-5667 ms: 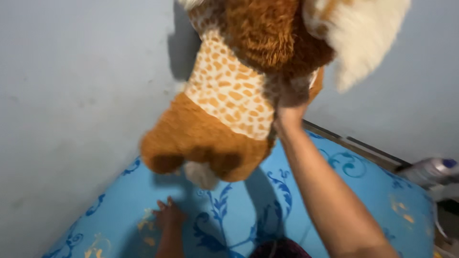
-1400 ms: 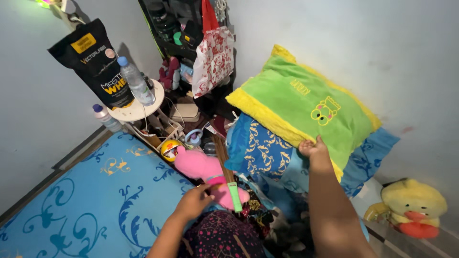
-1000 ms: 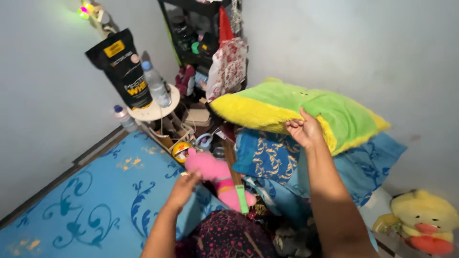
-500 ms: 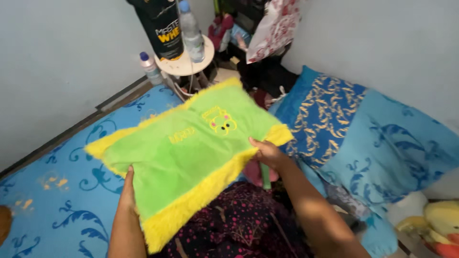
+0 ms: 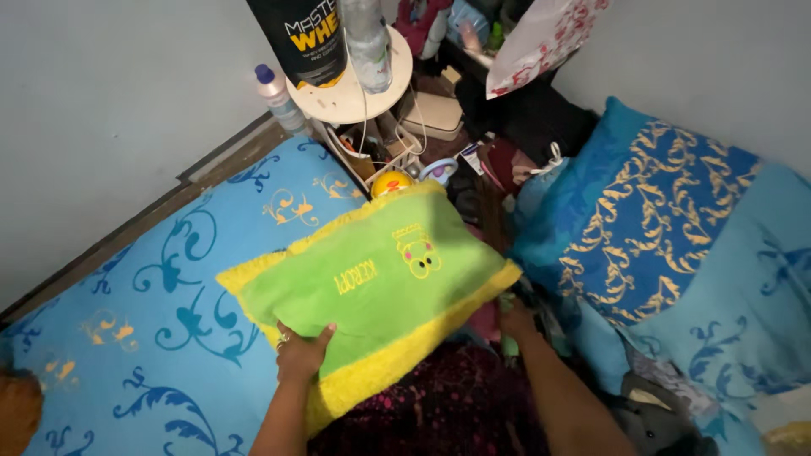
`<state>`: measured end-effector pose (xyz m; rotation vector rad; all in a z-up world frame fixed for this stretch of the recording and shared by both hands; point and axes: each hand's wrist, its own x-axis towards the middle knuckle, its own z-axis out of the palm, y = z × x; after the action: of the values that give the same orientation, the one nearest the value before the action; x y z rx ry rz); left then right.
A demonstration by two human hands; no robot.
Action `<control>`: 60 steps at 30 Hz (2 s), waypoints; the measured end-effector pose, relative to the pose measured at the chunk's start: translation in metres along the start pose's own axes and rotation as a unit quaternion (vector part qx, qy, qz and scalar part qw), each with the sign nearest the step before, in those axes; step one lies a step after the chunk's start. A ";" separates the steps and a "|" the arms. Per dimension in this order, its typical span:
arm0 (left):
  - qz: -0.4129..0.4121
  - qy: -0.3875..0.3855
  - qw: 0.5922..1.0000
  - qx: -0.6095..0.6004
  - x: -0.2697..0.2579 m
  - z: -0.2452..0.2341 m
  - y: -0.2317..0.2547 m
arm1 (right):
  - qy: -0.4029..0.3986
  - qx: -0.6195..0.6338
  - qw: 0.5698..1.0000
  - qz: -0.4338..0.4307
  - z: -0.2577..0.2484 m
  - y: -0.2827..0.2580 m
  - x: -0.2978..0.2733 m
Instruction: The person brushes several stuffed animals with a small hand broom, adjusts their hats, and arranges them on the bed.
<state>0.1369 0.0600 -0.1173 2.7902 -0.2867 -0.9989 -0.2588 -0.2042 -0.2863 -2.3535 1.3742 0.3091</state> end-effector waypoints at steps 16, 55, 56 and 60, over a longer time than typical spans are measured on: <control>0.033 -0.011 0.999 0.041 0.039 0.010 -0.014 | 0.029 0.266 0.935 0.232 0.026 0.007 0.008; 0.245 -0.109 0.697 -0.665 -0.029 -0.064 -0.035 | 0.100 0.111 0.977 -0.150 -0.164 -0.151 -0.221; 0.249 -0.081 0.696 -0.669 -0.024 -0.057 -0.037 | 0.097 0.077 0.990 -0.070 -0.158 -0.132 -0.222; 0.180 -0.110 0.712 -0.670 -0.021 -0.057 -0.048 | 0.073 0.157 0.982 0.070 -0.187 -0.121 -0.235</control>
<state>0.1633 0.1164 -0.0716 1.2230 -0.0472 -0.8573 -0.2711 -0.0501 -0.0022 -2.0593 1.5340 -0.0428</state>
